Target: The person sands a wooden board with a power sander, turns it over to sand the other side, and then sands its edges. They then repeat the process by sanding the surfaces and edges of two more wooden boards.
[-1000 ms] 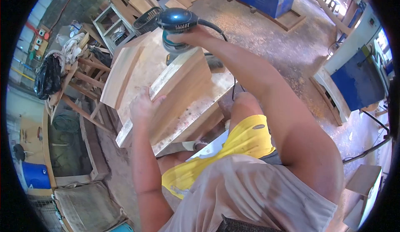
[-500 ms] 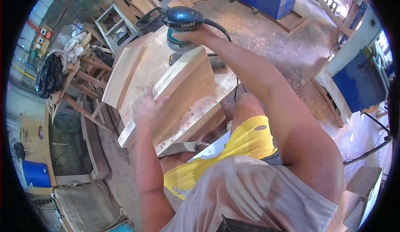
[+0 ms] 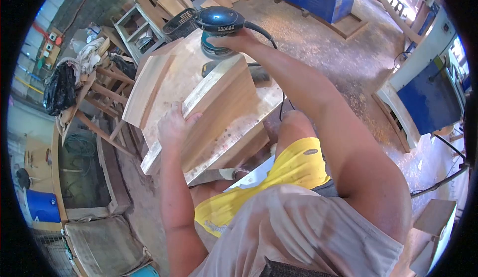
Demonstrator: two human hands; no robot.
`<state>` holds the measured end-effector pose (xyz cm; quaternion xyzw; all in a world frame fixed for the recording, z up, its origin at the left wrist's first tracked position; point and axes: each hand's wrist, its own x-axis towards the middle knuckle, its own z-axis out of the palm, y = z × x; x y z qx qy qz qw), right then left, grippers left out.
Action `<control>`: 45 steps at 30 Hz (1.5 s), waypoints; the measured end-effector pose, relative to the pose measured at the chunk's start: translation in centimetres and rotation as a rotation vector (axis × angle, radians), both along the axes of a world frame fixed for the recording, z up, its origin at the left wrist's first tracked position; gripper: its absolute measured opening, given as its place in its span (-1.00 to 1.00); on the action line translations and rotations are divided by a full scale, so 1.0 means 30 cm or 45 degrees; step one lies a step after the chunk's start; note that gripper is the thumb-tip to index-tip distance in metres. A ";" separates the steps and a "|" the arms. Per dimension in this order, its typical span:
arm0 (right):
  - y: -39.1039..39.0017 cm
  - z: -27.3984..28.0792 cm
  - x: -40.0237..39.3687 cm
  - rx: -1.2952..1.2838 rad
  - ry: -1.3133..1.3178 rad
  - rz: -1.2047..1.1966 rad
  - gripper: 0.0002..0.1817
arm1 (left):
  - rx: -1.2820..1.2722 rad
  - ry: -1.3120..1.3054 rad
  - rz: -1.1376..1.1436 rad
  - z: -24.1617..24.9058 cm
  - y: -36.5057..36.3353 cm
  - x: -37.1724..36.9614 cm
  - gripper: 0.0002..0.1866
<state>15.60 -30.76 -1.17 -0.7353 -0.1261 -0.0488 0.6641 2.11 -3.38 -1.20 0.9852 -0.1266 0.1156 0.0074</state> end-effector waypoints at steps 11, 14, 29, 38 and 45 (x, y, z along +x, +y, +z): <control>-0.006 0.018 -0.040 -0.122 -0.123 0.011 -0.26 | 0.062 0.047 0.051 0.011 -0.005 0.000 -0.23; -0.007 0.009 -0.035 0.089 -0.023 0.091 -0.35 | 0.046 0.062 0.044 0.011 -0.005 -0.014 -0.24; -0.058 0.058 -0.098 -0.465 -0.067 -0.154 -0.40 | 0.020 0.133 0.094 0.031 -0.019 -0.008 -0.24; -0.114 0.048 -0.114 -0.410 -0.039 -0.176 -0.44 | 0.033 0.100 0.062 0.035 -0.017 -0.012 -0.25; -0.136 0.089 -0.122 -0.590 0.083 -0.239 -0.37 | 0.020 0.058 0.015 0.008 0.009 -0.008 -0.29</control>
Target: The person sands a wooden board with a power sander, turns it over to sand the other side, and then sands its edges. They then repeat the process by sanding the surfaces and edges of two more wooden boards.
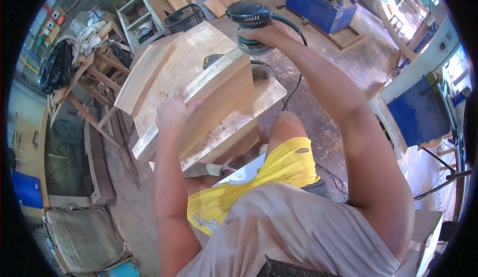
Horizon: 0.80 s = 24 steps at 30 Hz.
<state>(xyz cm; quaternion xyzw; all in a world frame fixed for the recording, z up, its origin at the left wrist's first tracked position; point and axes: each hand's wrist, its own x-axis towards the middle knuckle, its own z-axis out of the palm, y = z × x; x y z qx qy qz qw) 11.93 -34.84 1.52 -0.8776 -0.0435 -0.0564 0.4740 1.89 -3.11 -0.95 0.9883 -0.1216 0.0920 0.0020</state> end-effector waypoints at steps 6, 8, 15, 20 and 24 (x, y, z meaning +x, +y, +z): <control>0.089 0.042 -0.082 0.017 -0.062 0.038 -0.38 | -0.037 0.001 0.032 0.014 -0.006 -0.016 -0.30; 0.047 -0.022 0.012 0.011 -0.045 0.029 -0.37 | -0.034 -0.032 0.011 -0.007 0.007 -0.003 -0.30; 0.089 -0.009 -0.028 -0.038 -0.051 -0.010 -0.34 | -0.007 -0.006 0.027 0.018 -0.008 -0.011 -0.33; 0.097 0.018 -0.044 -0.018 -0.054 0.026 -0.37 | -0.028 -0.030 -0.012 0.022 -0.002 -0.022 -0.34; 0.055 -0.028 0.020 0.000 -0.083 -0.033 -0.47 | -0.079 0.072 0.016 0.026 -0.002 -0.013 -0.30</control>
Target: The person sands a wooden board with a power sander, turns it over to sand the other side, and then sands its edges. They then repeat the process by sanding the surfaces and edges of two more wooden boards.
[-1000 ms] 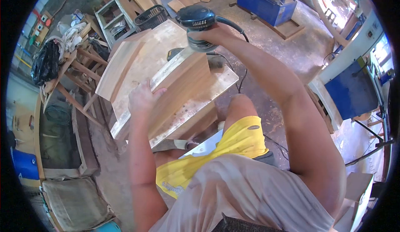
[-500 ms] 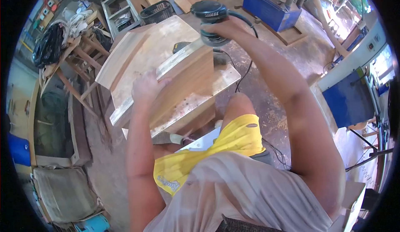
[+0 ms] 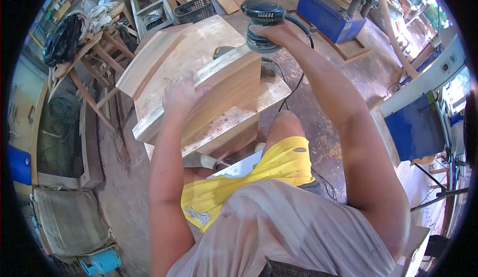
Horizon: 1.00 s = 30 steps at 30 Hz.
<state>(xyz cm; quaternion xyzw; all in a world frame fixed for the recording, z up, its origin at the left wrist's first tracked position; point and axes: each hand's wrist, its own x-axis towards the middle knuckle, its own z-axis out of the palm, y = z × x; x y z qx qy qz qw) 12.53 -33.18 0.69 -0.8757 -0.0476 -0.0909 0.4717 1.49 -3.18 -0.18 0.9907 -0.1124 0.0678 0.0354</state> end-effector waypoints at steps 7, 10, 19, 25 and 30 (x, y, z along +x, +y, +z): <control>0.141 0.009 -0.070 -0.025 -0.022 0.046 -0.33 | 0.075 -0.150 -0.050 -0.032 0.018 0.011 -0.33; 0.082 0.011 -0.040 0.126 0.077 0.057 -0.44 | 0.032 -0.120 -0.066 -0.014 0.014 0.001 -0.36; 0.169 -0.038 -0.060 0.405 -0.074 0.115 -0.50 | 0.081 -0.178 -0.145 -0.064 0.037 0.005 -0.29; 0.419 -0.011 -0.115 0.498 0.038 0.331 -0.43 | 0.013 -0.033 0.038 -0.038 0.168 -0.091 -0.28; 0.582 0.002 -0.179 0.317 0.033 0.600 -0.38 | 0.004 -0.015 0.194 -0.033 0.419 -0.228 -0.33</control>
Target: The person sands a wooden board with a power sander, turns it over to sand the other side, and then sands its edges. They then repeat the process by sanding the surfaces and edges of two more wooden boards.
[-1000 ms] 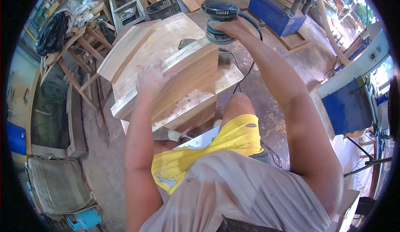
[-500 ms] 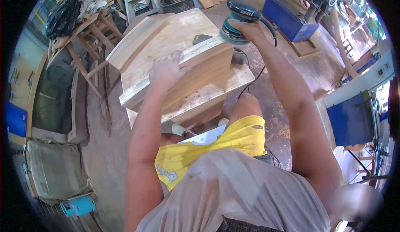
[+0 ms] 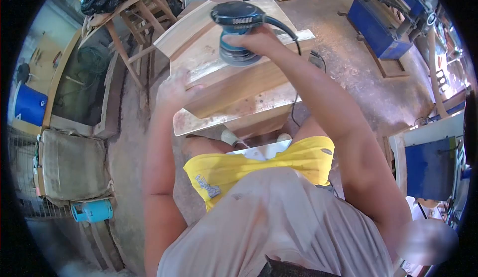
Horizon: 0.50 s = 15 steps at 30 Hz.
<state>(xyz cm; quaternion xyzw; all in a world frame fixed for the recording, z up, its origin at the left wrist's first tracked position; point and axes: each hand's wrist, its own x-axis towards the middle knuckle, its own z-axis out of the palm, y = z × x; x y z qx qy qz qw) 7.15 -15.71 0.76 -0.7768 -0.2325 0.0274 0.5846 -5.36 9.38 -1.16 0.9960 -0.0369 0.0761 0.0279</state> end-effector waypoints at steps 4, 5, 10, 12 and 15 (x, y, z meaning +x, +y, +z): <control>0.134 0.019 -0.067 -0.127 -0.077 0.135 -0.37 | -0.336 -0.097 -0.048 -0.067 0.149 -0.059 -0.33; 0.170 0.001 -0.058 -0.173 -0.193 0.150 -0.36 | -0.526 -0.113 -0.065 -0.090 0.177 -0.059 -0.33; 0.283 0.025 -0.122 -0.251 -0.353 0.173 -0.42 | -1.007 -0.277 0.039 -0.129 0.139 -0.081 -0.36; 0.325 -0.004 -0.108 -0.158 -0.298 0.322 -0.39 | -1.015 -0.295 0.039 -0.156 0.141 -0.090 -0.36; 0.295 0.014 -0.120 -0.117 -0.233 0.325 -0.36 | -1.155 -0.283 0.056 -0.193 0.162 -0.088 -0.33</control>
